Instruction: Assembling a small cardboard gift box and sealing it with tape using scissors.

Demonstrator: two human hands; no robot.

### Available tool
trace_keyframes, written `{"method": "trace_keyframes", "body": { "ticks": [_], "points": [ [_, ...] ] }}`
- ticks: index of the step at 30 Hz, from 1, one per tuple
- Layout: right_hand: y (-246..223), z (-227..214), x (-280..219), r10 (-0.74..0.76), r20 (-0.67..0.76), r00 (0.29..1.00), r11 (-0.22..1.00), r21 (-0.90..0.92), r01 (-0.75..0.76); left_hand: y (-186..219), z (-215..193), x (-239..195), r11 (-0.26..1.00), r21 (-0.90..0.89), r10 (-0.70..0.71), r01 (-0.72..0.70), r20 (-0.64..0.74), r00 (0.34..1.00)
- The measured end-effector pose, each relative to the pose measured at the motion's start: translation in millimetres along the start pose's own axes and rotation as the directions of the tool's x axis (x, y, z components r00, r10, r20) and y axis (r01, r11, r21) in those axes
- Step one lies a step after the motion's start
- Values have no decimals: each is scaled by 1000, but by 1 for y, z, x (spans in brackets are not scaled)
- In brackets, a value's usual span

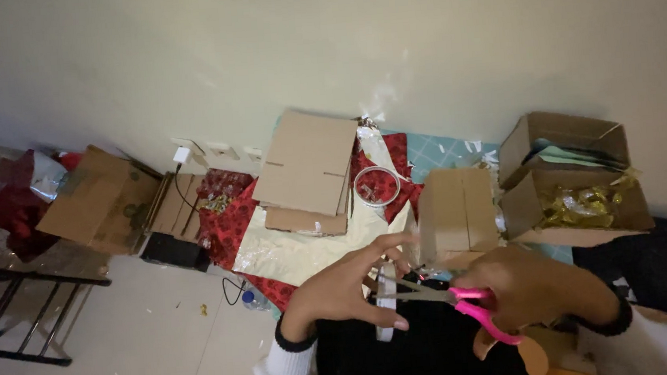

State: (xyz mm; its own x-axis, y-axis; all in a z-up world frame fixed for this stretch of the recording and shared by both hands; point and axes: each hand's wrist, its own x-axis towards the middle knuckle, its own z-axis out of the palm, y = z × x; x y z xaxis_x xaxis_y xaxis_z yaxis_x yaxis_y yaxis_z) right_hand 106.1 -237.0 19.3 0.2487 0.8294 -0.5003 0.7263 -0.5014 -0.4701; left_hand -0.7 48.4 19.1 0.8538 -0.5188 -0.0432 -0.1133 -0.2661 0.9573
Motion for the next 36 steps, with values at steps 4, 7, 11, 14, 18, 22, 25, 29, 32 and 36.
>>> {"method": "trace_keyframes", "body": {
  "ticks": [4,7,11,14,18,22,25,29,32,36],
  "points": [
    [-20,-17,-2,104,67,992,994,21,-106,-7,-2,-1,1000,11,5,-5,28,1000],
    [-15,-13,5,152,43,987,987,-50,-150,-14,-3,-4,997,-78,-15,19,53,998],
    [-13,-10,12,121,35,992,990,73,-123,-20,-6,-8,996,-62,-60,62,19,998],
    [-18,-5,19,134,99,986,983,109,-145,-30,-6,-16,993,-109,-58,54,-34,998],
    [-26,7,29,214,335,918,926,229,-299,-58,-5,-24,990,-122,29,-68,-297,954],
    [-8,82,69,-278,-325,904,746,520,416,-87,2,-10,984,-119,44,-135,-566,824],
    [-31,90,111,245,-83,966,455,890,-39,-117,12,11,951,-141,88,-274,-728,680],
    [-10,104,170,436,-319,841,532,846,46,-171,4,38,878,-192,160,-439,-746,646],
    [-12,84,185,489,-383,784,651,758,-36,-183,-10,43,859,-295,115,-418,-684,720],
    [-11,85,205,495,-378,782,749,641,-164,-165,-24,28,912,-253,117,-324,-595,795]
  ]
}}
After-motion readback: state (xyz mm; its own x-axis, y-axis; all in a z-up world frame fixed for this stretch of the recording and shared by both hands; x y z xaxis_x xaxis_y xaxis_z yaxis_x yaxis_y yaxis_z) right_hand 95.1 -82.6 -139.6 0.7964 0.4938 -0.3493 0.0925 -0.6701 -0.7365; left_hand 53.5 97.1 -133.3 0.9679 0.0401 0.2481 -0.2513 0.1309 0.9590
